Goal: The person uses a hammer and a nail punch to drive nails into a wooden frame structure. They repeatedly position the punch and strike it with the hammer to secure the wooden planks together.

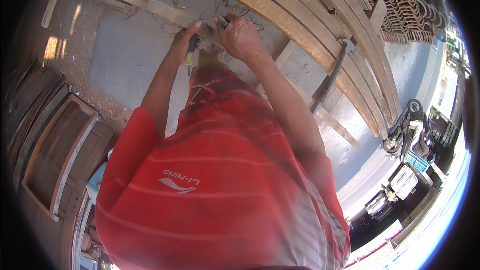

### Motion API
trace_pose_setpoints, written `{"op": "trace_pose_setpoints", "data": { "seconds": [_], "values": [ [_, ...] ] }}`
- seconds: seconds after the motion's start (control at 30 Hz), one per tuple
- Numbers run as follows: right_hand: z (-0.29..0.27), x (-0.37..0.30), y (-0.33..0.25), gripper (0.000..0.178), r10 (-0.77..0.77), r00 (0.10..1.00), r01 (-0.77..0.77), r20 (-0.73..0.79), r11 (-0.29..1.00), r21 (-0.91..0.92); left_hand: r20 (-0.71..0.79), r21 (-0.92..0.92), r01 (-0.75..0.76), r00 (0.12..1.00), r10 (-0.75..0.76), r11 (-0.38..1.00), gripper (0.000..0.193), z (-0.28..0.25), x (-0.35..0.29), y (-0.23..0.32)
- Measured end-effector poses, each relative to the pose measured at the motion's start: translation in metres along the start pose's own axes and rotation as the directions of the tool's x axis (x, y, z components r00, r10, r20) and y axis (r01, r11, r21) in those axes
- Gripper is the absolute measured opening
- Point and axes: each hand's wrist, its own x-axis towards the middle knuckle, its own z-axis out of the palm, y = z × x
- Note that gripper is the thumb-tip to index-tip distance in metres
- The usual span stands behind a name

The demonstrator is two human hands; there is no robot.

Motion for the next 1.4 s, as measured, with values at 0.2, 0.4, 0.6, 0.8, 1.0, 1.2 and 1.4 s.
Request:
{"op": "trace_pose_setpoints", "data": {
  "seconds": [0.2,0.4,0.6,0.8,1.0,1.2,1.4],
  "values": [
    [-0.107,-0.062,0.042,0.054,0.187,0.973,-0.094,-0.132,0.852,0.515,0.015,-0.044,-0.057,0.998,0.058,0.997,0.065,-0.003,0.009,-0.015],
    [-0.091,-0.108,0.074,0.056,0.237,0.901,0.226,-0.362,0.455,0.861,0.080,-0.014,-0.028,0.996,0.029,0.999,0.061,-0.002,0.001,-0.003],
    [-0.075,-0.073,0.054,0.054,0.220,0.935,0.075,-0.278,0.644,0.761,0.105,-0.063,-0.041,0.993,0.048,0.997,0.059,-0.007,0.006,-0.009],
    [-0.059,-0.001,0.043,0.060,0.302,0.938,-0.213,-0.169,0.889,0.406,0.081,-0.081,-0.046,0.995,0.053,0.996,0.062,-0.005,0.004,-0.009],
    [-0.024,0.086,0.092,0.063,0.309,0.934,-0.351,0.176,0.884,0.308,0.105,-0.016,0.001,0.994,0.001,1.000,0.062,-0.006,0.003,0.003],
    [-0.108,0.047,0.046,0.060,0.346,0.935,-0.323,0.077,0.741,0.589,0.095,0.047,0.025,0.995,-0.030,0.999,0.064,-0.010,0.006,0.002],
    [-0.129,-0.025,0.066,0.063,0.259,0.963,-0.235,0.077,0.662,0.712,0.172,0.227,0.082,0.977,-0.122,0.970,0.059,-0.025,0.015,0.007]
  ]
}}
